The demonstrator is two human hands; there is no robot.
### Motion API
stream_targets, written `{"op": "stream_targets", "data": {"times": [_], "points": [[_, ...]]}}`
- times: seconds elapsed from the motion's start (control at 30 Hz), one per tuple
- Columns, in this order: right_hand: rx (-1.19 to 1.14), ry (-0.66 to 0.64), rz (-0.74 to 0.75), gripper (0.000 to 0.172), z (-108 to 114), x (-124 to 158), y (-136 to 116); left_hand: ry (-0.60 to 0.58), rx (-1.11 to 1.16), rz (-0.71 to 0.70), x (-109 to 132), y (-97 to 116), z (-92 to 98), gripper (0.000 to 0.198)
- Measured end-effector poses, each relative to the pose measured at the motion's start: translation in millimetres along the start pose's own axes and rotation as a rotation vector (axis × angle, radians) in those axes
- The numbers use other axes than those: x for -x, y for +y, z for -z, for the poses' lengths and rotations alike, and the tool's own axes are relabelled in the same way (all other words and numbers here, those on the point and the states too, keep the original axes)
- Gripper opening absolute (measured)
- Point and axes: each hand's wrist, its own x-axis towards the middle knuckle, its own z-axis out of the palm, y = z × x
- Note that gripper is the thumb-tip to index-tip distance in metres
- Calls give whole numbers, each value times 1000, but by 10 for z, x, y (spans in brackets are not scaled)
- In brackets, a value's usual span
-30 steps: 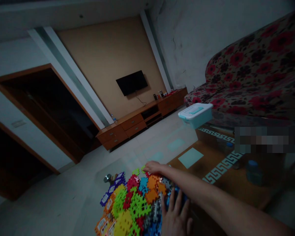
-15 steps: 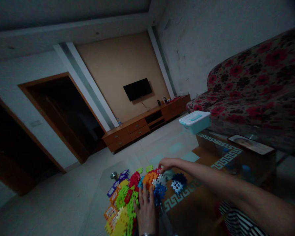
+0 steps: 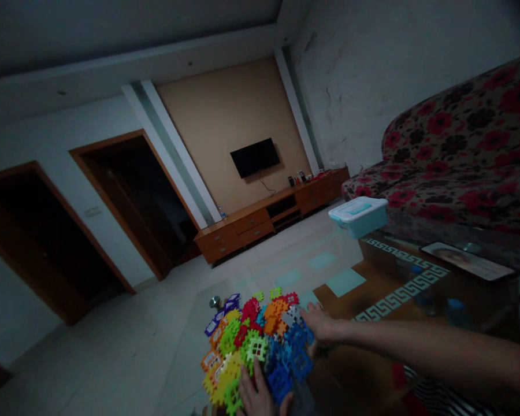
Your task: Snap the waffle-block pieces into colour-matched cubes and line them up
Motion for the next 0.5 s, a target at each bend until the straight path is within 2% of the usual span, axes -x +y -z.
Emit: {"op": "stream_targets", "data": {"times": [0.13, 0.23, 0.3, 0.4, 0.5], "points": [[-69, 130, 67, 87, -82, -139, -262, 57, 188, -94, -252, 49, -27, 70], [-113, 226, 129, 64, -16, -213, -354, 84, 201, -80, -399, -19, -10, 64], [-126, 262, 176, 55, 37, -236, -375, 105, 193, -45, -449, -114, 22, 57], [-114, 253, 218, 53, 75, -217, -351, 128, 187, 55, -494, -302, 86, 49], [-67, 205, 178, 60, 65, -128, -281, 137, 195, 222, -550, -490, 140, 55]]}}
